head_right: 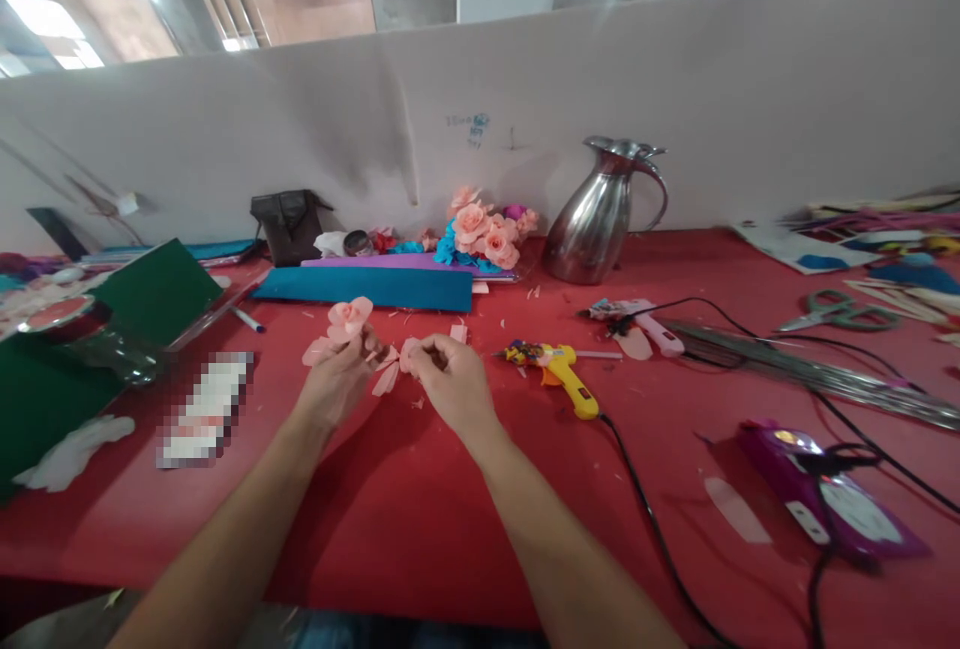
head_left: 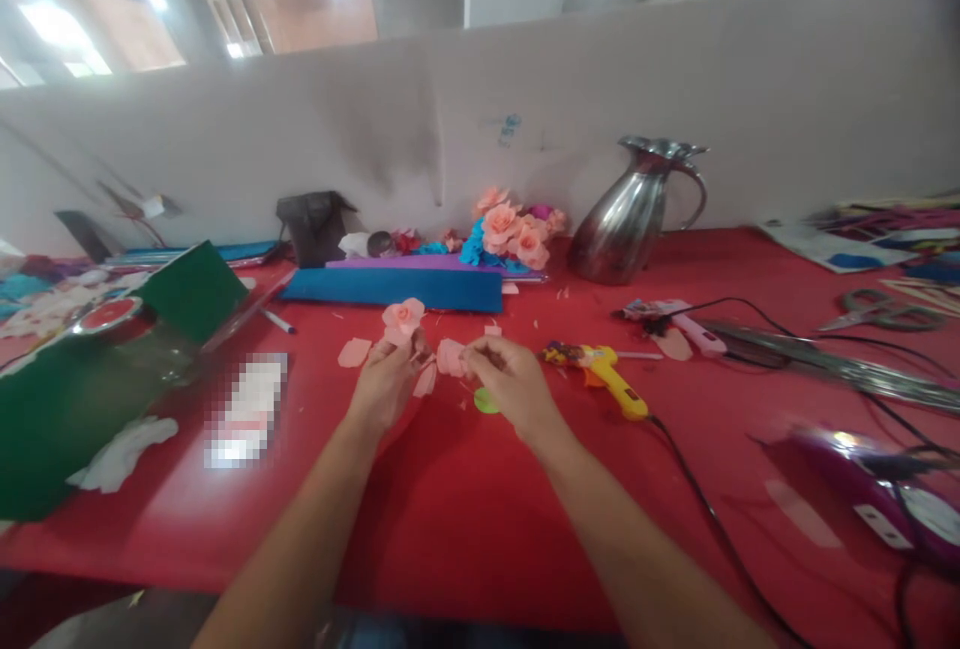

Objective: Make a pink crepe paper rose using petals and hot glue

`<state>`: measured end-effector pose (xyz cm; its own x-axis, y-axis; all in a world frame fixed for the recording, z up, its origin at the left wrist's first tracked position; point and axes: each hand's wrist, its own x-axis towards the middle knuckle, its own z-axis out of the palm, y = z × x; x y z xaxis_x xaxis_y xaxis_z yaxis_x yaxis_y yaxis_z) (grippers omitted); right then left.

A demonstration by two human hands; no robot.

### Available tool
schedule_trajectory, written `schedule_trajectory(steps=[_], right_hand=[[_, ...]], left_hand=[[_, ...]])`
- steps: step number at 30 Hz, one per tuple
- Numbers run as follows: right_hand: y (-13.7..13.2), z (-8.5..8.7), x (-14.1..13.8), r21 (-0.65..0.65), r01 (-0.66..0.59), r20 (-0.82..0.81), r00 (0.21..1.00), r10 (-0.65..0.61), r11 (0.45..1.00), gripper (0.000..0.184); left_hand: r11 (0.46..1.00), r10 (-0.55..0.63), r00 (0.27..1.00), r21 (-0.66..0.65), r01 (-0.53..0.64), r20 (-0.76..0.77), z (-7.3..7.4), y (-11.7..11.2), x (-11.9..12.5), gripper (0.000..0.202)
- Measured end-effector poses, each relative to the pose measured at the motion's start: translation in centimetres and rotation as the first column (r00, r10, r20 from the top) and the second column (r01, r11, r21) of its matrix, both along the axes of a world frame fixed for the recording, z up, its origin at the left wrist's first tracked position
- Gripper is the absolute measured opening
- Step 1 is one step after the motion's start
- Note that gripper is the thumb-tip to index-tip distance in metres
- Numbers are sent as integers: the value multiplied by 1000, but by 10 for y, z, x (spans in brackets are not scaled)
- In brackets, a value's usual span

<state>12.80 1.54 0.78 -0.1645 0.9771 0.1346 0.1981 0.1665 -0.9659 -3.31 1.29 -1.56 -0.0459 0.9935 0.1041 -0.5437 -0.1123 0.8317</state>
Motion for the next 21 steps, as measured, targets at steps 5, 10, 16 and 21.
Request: schedule_trajectory(steps=[5, 10, 16, 21], right_hand=[[2, -12, -3, 161, -15, 480, 875, -65, 987, 14], [1, -21, -16, 196, -180, 655, 756, 8, 964, 21], [17, -18, -36, 245, -300, 804, 594, -20, 922, 22], [32, -20, -57, 213, -280, 850, 526, -37, 936, 22]], left_hand=[[988, 155, 987, -19, -155, 32, 2, 5, -16, 16], [961, 277, 961, -17, -276, 14, 2, 9, -31, 20], [832, 552, 816, 53, -552, -171, 6, 10, -49, 29], [780, 623, 759, 76, -621, -190, 3, 12, -58, 28]])
